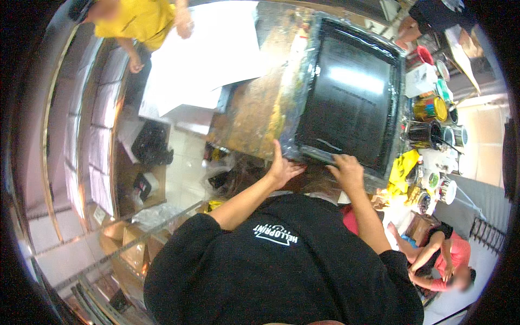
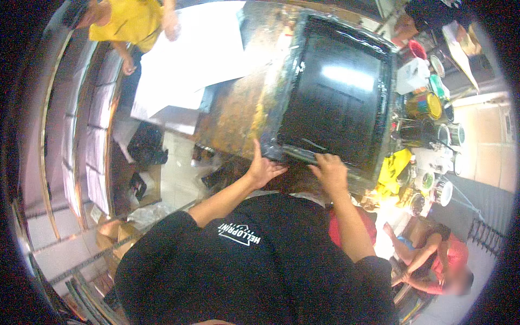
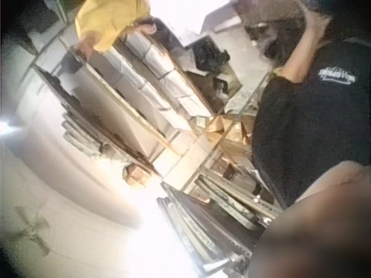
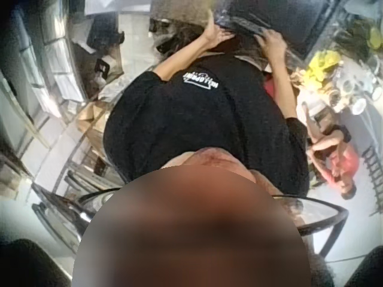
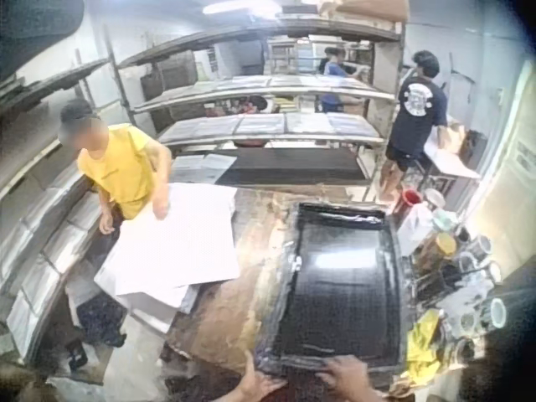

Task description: The person performs screen printing on white paper sheets using a squeegee to pull ink across a screen frame. They repeatedly place a sheet under the screen, pull the squeegee, lift the screen, and remove the printed sheet, stacking the finished prints to the left.

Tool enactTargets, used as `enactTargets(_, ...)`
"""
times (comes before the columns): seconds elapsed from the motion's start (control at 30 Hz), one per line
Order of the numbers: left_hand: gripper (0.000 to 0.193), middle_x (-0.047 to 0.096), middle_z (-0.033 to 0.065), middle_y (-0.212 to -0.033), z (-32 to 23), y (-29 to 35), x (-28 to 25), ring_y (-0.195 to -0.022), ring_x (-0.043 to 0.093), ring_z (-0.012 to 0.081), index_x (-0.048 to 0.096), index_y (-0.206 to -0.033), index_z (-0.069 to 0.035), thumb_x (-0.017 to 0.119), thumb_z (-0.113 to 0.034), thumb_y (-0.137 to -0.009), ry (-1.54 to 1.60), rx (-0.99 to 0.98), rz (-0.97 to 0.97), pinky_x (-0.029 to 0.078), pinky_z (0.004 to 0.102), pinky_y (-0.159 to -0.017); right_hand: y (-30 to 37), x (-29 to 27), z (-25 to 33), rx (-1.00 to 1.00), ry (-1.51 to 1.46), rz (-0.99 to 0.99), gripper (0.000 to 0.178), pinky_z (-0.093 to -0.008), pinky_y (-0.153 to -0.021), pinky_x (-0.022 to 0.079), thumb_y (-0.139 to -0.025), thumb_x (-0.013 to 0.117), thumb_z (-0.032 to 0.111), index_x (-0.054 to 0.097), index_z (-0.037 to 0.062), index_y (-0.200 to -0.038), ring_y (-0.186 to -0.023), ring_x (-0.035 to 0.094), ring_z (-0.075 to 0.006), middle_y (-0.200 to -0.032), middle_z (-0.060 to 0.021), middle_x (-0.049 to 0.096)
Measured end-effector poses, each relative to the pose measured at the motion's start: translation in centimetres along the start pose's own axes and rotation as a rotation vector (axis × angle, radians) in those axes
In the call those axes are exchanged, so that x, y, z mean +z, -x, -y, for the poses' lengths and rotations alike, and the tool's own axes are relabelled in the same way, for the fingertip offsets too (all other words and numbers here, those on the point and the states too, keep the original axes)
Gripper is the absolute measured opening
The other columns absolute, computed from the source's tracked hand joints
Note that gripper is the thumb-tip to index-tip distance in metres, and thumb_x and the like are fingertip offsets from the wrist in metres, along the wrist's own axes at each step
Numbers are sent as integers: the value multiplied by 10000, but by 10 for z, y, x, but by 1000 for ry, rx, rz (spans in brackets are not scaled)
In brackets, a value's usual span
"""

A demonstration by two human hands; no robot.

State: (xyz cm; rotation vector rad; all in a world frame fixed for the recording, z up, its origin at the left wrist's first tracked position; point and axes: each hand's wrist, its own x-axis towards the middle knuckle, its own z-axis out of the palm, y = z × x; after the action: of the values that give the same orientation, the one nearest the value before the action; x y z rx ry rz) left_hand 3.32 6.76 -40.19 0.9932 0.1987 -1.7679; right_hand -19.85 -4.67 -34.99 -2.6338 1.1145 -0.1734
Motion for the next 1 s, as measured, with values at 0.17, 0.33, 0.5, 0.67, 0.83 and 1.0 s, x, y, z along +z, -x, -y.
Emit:
enactTargets(0.17, 1346, 201, 275, -1636, 1, 6, 14, -1502, 246, 439, 89, -1601, 19, 184, -1008, -735, -62, -6, -154, 269, 539, -1212, -57, 17, -26, -102, 98, -138, 641, -433, -844, 533, -716, 850, 272, 619, 90, -1285, -980, 606, -317, -1110, -112, 636)
enactTargets(0.33, 1300, 371, 256, -1564, 4, 6, 26, -1430, 393, 407, 189, -1586, -5, 177, -1002, -752, -105, -4, -310, 323, 557, -1165, -238, 7, -107, -57, 182, -218, 488, -441, -790, 555, -783, 810, 298, 648, 98, -1198, -976, 625, -336, -1063, -107, 644)
enactTargets(0.5, 1275, 485, 230, -1490, 14, 11, 32, -1342, 511, 379, 291, -1552, -16, 164, -1001, -753, -79, 8, -443, 403, 496, -1125, -394, -46, -183, -60, -63, 64, 461, -499, -853, 540, -958, 578, 519, 684, 107, -1135, -1012, 680, -380, -1049, -176, 720)
enactTargets(0.67, 1157, 538, 225, -1438, 11, 25, 37, -1279, 573, 380, 282, -1554, -38, 151, -935, -835, -130, 76, -378, 470, 490, -1060, -444, -45, -226, -136, 185, -183, 470, -491, -786, 555, -971, 555, 552, 677, 175, -1222, -985, 698, -356, -1042, -156, 727)
enactTargets(0.83, 959, 573, 255, -1363, 27, 34, 16, -1240, 595, 372, 312, -1507, -4, 273, -791, -961, -78, 164, -284, 501, 490, -1032, -371, -21, -178, -183, 221, -227, 401, -484, -716, 557, -966, 594, 484, 615, 98, -1074, -920, 686, -346, -951, -142, 668)
enactTargets(1.0, 1002, 456, 293, -1445, 19, 45, 13, -1275, 559, 402, 143, -1546, 26, 301, -774, -964, -105, 226, -93, 476, 515, -1082, -200, -21, -91, -134, 254, -138, 391, -461, -645, 574, -900, 700, 408, 610, 93, -1112, -885, 676, -336, -956, -116, 672)
